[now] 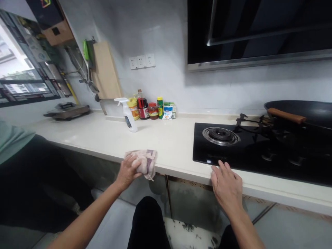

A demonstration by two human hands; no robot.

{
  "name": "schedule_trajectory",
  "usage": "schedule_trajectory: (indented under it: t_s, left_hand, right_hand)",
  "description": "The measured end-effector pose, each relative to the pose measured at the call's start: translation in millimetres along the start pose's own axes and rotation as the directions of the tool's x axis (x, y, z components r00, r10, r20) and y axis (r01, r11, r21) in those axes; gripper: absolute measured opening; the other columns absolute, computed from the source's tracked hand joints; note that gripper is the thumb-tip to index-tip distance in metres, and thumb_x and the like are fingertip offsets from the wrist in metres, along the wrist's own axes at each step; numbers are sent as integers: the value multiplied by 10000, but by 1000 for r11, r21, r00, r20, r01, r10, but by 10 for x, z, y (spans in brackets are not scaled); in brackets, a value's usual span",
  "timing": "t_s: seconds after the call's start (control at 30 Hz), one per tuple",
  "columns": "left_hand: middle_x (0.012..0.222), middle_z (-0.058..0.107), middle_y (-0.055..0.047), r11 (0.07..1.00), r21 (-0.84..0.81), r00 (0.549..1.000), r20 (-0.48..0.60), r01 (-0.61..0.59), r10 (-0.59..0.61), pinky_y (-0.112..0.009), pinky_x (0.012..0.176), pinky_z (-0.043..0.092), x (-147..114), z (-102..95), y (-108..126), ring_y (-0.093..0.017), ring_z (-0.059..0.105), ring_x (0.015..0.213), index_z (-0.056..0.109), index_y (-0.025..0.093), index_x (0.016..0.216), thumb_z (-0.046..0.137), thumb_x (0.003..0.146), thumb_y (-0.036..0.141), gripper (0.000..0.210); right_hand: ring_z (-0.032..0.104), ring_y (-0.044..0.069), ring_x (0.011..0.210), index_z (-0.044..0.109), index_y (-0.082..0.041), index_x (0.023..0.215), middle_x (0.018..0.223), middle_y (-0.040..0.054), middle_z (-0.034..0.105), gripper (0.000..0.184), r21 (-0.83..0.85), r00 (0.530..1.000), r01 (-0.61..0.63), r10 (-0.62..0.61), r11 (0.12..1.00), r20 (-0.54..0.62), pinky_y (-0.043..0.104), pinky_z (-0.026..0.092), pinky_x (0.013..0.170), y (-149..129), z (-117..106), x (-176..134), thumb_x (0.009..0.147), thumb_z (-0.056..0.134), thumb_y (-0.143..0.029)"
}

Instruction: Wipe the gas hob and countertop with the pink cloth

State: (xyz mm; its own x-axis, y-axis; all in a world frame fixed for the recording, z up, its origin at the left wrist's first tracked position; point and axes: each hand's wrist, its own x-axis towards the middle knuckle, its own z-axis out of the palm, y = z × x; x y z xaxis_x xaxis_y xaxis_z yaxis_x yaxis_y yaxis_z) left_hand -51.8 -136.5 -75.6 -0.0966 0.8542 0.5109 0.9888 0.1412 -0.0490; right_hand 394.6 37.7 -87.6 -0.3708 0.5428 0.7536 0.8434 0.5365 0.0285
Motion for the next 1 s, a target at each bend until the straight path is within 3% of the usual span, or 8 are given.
schedule_trajectory:
  t_s: [0.23,0.3,0.37,0.5,0.73,0.9,1.0]
  left_hand:
    - [1347,599,-151,982,153,994,10,108,-111,-505,1068,462,12,-434,-1115,-368,501,1333,565,252,1263,748,680,301,613]
    - [1310,609,-169,968,208,990,7,138,-143,-487,1003,502,45,-500,-1266,-381,512,1300,567,218,1236,710,686,341,582]
    - [1277,628,-139,946,271,982,14,179,-190,-488,920,530,77,-537,-1276,-383,515,1268,566,240,1219,651,715,395,534]
    - [1201,676,-51,891,397,970,8,219,-242,-507,799,526,130,-552,-991,-390,514,1216,592,337,1173,543,753,431,433]
    - [1176,701,-46,877,467,976,114,111,-184,-586,799,471,313,-501,-128,-420,518,1188,652,377,1137,540,729,469,434]
    - [1222,665,-178,911,411,989,142,-32,-29,-567,852,473,489,-437,604,-424,536,1199,680,236,1192,648,720,391,498]
    - [1231,668,-178,928,345,983,158,-141,91,-565,895,459,609,-357,1073,-418,555,1170,691,241,1194,732,673,338,531]
  right_hand:
    - [512,299,1354,701,-185,1203,1400,137,628,329,22,999,-39,39,999,2,407,353,996,-102,-106,67,1036,433,-278]
    - [512,300,1355,707,-188,1188,1397,138,630,322,34,999,-53,53,998,0,411,351,1001,-130,-130,91,1034,435,-267]
    - [509,304,1359,710,-189,1182,1397,138,630,314,50,998,-61,62,997,-7,417,351,1010,-147,-137,105,1029,446,-261]
    - [497,311,1371,704,-185,1188,1403,145,623,298,87,996,-82,85,993,-31,424,349,1025,-164,-122,110,1017,469,-252]
    - [480,317,1391,687,-188,1193,1434,145,600,280,146,991,-129,134,981,-30,445,355,1036,-207,-129,133,1010,480,-235]
    - [469,327,1402,669,-180,1201,1435,160,594,278,230,990,-123,135,965,-37,485,375,1053,-219,-210,139,1023,462,-231]
    - [487,290,1392,635,-207,1247,1422,138,601,287,400,993,-60,94,915,-67,477,420,1068,-97,-315,65,1017,463,-214]
